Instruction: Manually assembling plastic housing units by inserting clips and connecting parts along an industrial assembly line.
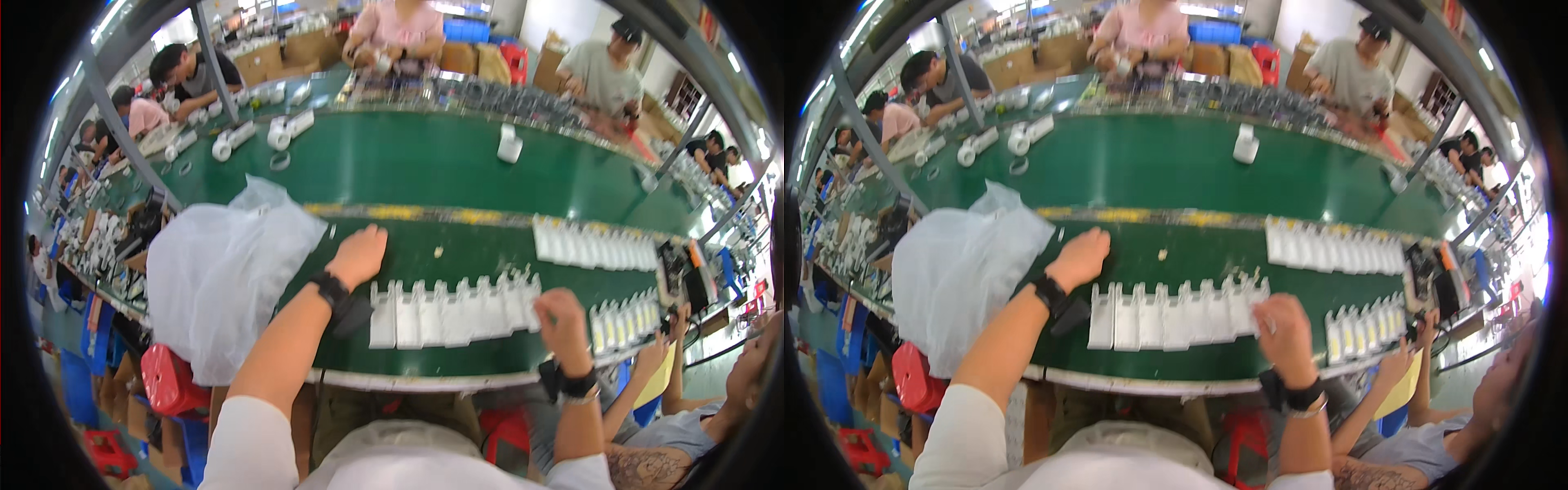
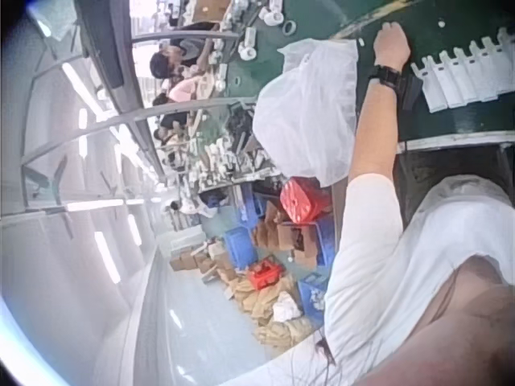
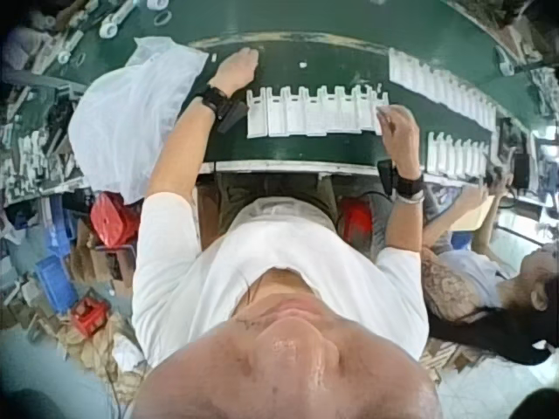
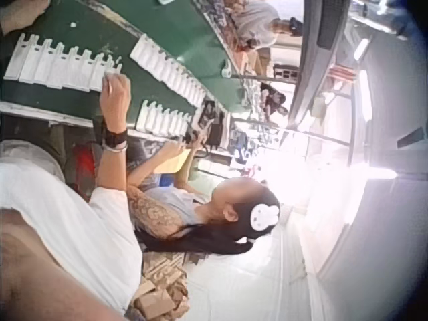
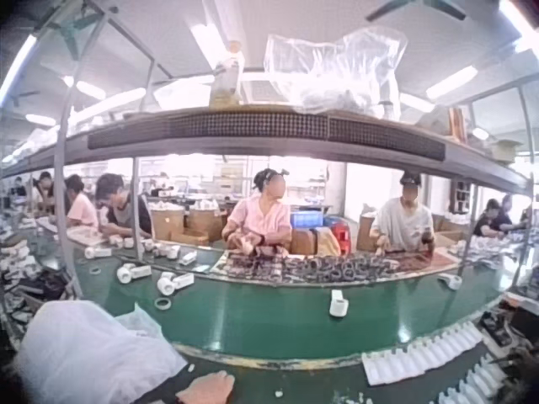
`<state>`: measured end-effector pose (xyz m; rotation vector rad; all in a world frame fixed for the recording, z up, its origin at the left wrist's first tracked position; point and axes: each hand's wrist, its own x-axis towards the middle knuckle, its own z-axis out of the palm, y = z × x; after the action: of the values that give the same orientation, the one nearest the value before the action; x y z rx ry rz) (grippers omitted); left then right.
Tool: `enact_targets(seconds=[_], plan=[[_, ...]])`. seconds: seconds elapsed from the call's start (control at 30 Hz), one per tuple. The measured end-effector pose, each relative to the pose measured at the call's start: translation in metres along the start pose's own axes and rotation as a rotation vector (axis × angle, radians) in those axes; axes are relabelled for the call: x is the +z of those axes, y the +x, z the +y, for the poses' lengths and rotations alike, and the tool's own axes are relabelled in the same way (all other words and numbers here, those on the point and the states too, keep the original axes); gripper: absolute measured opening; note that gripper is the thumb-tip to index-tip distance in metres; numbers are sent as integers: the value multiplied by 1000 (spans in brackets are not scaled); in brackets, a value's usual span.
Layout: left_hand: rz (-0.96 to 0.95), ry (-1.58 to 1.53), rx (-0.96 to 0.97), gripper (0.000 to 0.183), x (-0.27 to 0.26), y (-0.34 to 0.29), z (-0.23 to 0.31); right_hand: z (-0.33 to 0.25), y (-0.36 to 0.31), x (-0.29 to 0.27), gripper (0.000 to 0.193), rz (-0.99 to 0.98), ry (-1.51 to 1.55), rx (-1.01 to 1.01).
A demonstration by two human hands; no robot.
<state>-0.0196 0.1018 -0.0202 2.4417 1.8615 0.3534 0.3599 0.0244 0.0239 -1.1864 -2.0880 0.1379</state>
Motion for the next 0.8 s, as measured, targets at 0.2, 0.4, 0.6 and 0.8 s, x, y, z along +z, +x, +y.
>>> enact_targets(seconds=[0.2, 0.4, 0.6, 0.8], plan=[[-130, 26, 8, 13, -19, -7, 0, -56, -7, 11, 9, -48, 41, -11], [127, -672, -15, 18, -62, -17, 47, -70, -7, 17, 11, -17, 129, -81], [274, -765, 36, 4, -76, -105, 112, -107, 7, 43, 17, -30, 563, 13], [252, -1184, -106, 6, -51, -127, 142, -119, -15, 57, 21, -71, 770, 91]])
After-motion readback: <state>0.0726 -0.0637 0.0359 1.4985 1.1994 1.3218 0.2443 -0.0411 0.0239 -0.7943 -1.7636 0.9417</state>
